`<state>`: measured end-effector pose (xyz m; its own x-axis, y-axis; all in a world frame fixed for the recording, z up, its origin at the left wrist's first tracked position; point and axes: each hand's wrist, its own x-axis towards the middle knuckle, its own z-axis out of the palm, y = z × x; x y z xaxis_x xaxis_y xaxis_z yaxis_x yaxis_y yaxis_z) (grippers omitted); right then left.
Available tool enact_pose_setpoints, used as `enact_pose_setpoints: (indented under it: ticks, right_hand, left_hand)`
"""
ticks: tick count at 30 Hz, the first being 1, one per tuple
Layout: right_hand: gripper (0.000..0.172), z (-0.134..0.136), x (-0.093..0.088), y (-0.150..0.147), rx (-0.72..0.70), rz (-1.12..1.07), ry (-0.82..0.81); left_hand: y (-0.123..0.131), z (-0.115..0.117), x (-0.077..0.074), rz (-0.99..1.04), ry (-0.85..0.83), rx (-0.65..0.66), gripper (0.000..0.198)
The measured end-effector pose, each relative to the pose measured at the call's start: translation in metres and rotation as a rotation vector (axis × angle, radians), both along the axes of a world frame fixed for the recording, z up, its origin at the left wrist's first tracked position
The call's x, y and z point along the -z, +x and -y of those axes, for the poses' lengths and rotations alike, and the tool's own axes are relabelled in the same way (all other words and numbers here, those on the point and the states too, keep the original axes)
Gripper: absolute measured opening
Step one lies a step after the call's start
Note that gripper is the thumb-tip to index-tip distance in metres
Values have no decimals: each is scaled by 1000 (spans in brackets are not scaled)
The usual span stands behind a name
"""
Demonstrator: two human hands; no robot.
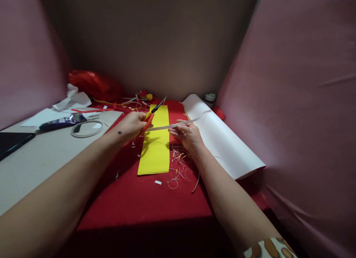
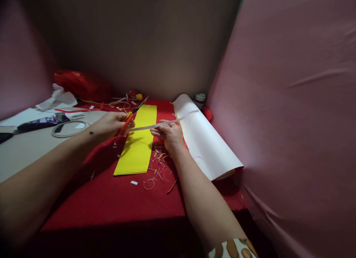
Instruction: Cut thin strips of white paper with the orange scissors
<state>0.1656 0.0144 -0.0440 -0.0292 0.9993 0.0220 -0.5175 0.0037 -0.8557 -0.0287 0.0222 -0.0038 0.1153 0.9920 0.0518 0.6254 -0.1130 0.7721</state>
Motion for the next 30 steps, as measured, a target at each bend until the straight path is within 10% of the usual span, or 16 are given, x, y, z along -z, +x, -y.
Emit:
enact_pose_setpoints:
  ticks: [19, 30]
  right_hand:
    - [10, 3, 4, -4, -121, 114, 1]
    - [4, 1, 6, -1, -28, 72, -14]
  left_hand:
    - [17, 8, 4, 275, -126, 72, 7]
    - [-6, 9, -18, -668, 180, -76, 11]
